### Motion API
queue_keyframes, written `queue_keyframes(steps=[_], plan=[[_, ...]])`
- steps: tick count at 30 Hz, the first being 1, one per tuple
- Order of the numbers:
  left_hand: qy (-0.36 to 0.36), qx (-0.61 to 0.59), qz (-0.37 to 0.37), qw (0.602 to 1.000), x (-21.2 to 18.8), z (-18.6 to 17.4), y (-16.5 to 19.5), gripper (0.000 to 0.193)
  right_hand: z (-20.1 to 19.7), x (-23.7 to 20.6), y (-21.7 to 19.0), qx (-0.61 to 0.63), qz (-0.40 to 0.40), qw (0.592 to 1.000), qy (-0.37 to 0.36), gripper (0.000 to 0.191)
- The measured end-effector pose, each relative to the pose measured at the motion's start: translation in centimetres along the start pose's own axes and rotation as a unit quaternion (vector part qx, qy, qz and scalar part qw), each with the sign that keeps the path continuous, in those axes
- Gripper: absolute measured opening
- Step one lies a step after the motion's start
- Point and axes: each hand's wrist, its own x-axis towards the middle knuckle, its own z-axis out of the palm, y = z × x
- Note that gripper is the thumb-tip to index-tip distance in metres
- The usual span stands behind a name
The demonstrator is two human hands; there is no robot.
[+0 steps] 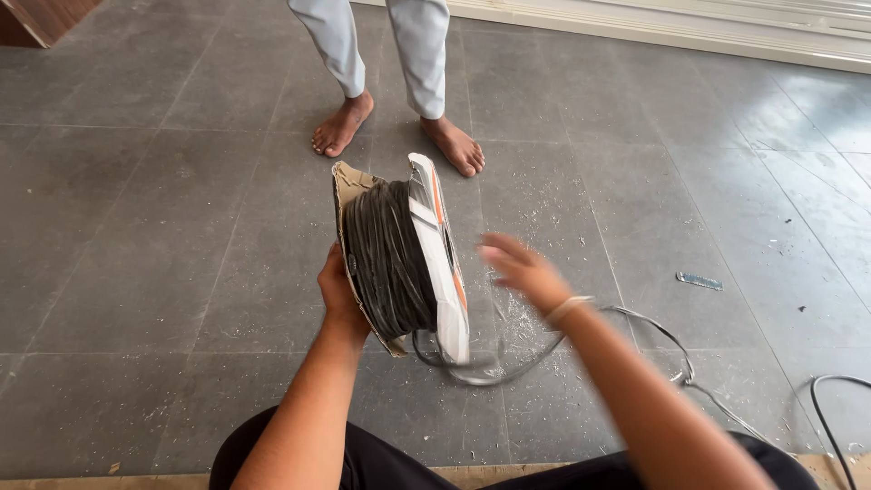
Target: The person uncoils a roll of LED strip wire and inserts it into the channel of a white aluminum profile. They use a utility knife to trim the wire and push it into the profile's groove. The task involves handling the wire and profile on the floor.
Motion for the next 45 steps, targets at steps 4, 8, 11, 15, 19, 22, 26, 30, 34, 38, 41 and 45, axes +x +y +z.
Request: queue_keyframes(steps=[4,8,11,15,19,22,26,30,34,38,41,45], plan=[[0.003,-0.031,0.038,0.999,0.3,-1.1,0.3,0.052,8.1,-2.1,-1.3,0.058,-0.055,0.996,0.05,0.056],[0.002,-0.106,0.099,0.989,1.2,-2.4,1.8,0.054,11.0,-5.1,2.3,0.169,0.04,0.971,0.165,0.051],[-0.027,-0.126,0.108,0.986,1.9,-2.4,2.4,0.054,11.5,-4.0,5.1,0.222,0.116,0.966,0.063,0.053],[-0.132,-0.106,0.039,0.985,1.9,-2.3,2.8,0.054,10.9,0.5,7.0,0.29,0.131,0.948,-0.006,0.042],[-0.191,-0.077,-0.068,0.976,0.4,-3.0,2.8,0.055,6.1,4.0,5.5,0.44,0.057,0.896,-0.013,0.042],[-0.199,-0.057,-0.134,0.969,-0.3,-3.1,2.1,0.055,1.2,4.5,2.9,0.496,0.004,0.868,-0.033,0.042],[-0.179,0.02,-0.206,0.962,0.4,-2.3,1.4,0.056,-2.8,2.4,-3.2,0.452,0.002,0.892,-0.016,0.059],[-0.172,0.176,-0.241,0.939,1.2,-0.5,0.1,0.057,-3.7,0.4,-10.1,0.285,0.035,0.958,0.018,0.058],[-0.184,0.278,-0.187,0.924,0.9,0.1,-0.8,0.059,-5.4,-2.8,-16.3,0.283,-0.038,0.957,0.053,0.041],[-0.068,0.195,-0.116,0.972,1.4,-0.4,-0.7,0.057,-7.4,-9.1,-17.9,0.485,-0.164,0.839,-0.186,0.025],[0.016,0.024,-0.093,0.995,2.2,-0.9,-0.2,0.057,-8.0,-12.8,-13.4,0.484,-0.139,0.843,-0.19,0.022],[0.057,-0.148,0.069,0.985,2.0,-1.8,1.0,0.061,-10.7,-11.7,-2.1,0.355,0.18,0.916,-0.043,0.03]])
